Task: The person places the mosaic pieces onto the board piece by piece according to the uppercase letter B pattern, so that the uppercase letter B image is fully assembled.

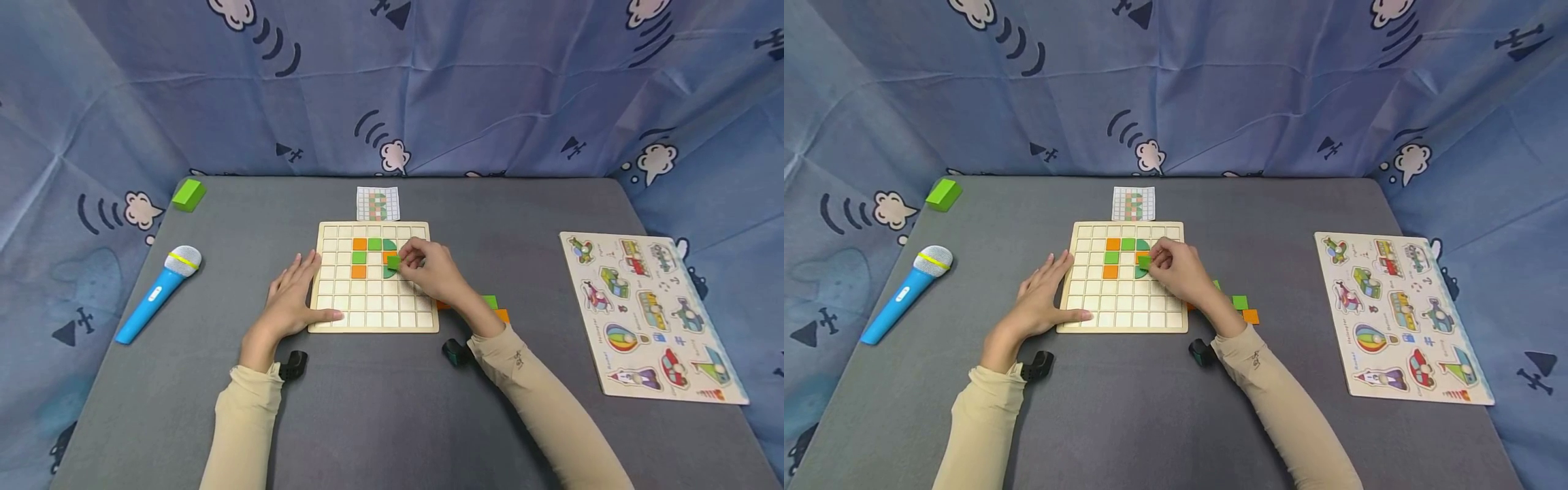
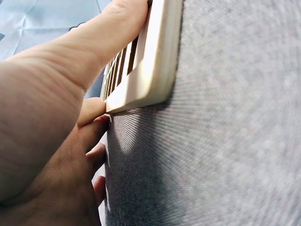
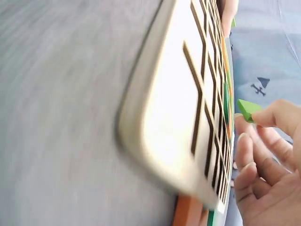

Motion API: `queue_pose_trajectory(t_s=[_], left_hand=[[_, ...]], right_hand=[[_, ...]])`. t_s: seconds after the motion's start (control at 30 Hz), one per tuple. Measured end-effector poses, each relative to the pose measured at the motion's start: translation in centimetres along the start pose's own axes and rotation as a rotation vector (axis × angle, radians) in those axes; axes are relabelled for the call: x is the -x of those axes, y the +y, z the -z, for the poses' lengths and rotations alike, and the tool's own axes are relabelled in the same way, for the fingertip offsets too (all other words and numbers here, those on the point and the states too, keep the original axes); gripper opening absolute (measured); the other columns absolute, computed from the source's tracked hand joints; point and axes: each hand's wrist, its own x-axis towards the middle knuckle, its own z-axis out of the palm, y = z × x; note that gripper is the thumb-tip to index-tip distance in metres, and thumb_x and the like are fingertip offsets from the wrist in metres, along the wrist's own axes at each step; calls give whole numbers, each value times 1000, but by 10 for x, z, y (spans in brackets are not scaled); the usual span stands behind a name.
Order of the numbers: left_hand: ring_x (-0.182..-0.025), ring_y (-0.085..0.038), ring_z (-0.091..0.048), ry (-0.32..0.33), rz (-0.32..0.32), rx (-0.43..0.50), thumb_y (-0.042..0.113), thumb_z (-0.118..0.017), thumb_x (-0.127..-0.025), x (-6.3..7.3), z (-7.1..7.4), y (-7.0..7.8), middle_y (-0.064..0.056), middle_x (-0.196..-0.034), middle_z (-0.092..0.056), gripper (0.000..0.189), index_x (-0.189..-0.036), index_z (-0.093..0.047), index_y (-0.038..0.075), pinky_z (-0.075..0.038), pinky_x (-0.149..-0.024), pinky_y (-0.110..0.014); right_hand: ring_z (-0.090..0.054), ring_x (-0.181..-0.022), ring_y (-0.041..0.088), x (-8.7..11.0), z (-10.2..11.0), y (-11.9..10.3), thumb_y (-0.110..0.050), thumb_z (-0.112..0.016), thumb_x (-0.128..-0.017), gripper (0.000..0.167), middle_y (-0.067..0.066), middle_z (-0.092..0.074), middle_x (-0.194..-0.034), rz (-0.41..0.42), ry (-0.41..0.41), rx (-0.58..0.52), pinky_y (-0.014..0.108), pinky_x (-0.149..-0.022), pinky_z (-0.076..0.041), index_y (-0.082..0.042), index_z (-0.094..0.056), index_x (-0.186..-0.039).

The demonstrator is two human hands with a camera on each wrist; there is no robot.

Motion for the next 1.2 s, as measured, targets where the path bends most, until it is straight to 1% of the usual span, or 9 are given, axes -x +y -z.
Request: queue_pose_trajectory(t_s=[0.1, 0.2, 0.4, 0.57, 0.67, 0.83, 0.93, 1.07, 1.2], left_hand=[[-168, -32, 3, 0, -2, 0, 49, -89, -83, 0, 0, 0, -7, -181, -4, 124, -172, -11, 12, -3, -132, -60], [-168, -32, 3, 0, 0, 3, 49, -89, -83, 0, 0, 0, -6, -181, -4, 124, -172, -11, 12, -2, -132, -60], [-168, -33, 3, 3, 2, 15, 50, -89, -83, 0, 0, 0, -7, -181, -5, 124, -172, -11, 12, -2, -132, -61], [-168, -33, 2, 6, 3, 15, 50, -89, -83, 0, 0, 1, -8, -181, -6, 125, -172, -12, 11, -3, -131, -61], [-168, -33, 3, 5, 10, 12, 50, -90, -83, 0, 0, 1, -7, -181, -6, 125, -172, -12, 12, -3, -132, -61], [-168, -33, 3, 4, 11, 16, 50, -90, -82, 1, 0, 1, -7, -181, -6, 125, -172, -12, 12, -2, -132, -61], [-168, -34, 3, 5, 6, 20, 50, -90, -83, 1, 0, 0, -8, -181, -6, 125, -172, -12, 11, -2, -131, -61], [-168, -34, 2, 4, 3, 17, 51, -89, -83, 0, 0, 0, -9, -181, -6, 124, -172, -12, 11, -2, -131, -62], [-168, -34, 2, 6, 0, 16, 51, -89, -83, 0, 0, -1, -8, -181, -6, 125, -172, -12, 11, -3, -131, -62]], right_hand=[[-66, -79, 19, -4, -9, -3, 0, -68, -96, 16, 8, -74, -88, 48, -5, -4, 31, -76, -53, -5, -74, -110], [-66, -80, 19, -7, -16, -6, 1, -66, -97, 20, 8, -74, -89, 68, -24, 3, 30, -75, -52, -4, -76, -114], [-65, -87, 22, -10, -23, -14, -1, -71, -97, 13, 11, -75, -97, 29, -37, 23, 31, -76, -51, -3, -78, -108], [-66, -94, 22, -13, -27, -14, -9, -79, -96, 8, 8, -75, -102, 5, -33, 59, 36, -86, -53, -8, -81, -103], [-67, -97, 23, -15, -29, -13, -10, -80, -95, 8, 7, -75, -103, 8, -34, 78, 38, -90, -54, -8, -83, -103], [-66, -99, 25, -18, -30, -13, -10, -81, -94, 9, 7, -74, -102, 7, -38, 120, 39, -91, -55, -9, -85, -103], [-65, -102, 26, -18, -30, -12, -12, -81, -94, 10, 7, -73, -104, -4, -45, 143, 40, -93, -55, -11, -85, -104], [-62, -103, 26, -16, -29, -12, -12, -81, -95, 10, 8, -72, -107, -15, -50, 147, 40, -92, -53, -10, -84, -104], [-58, -100, 26, -12, -24, -9, -11, -80, -95, 13, 9, -70, -107, 4, -59, 145, 39, -90, -49, -8, -83, -107]])
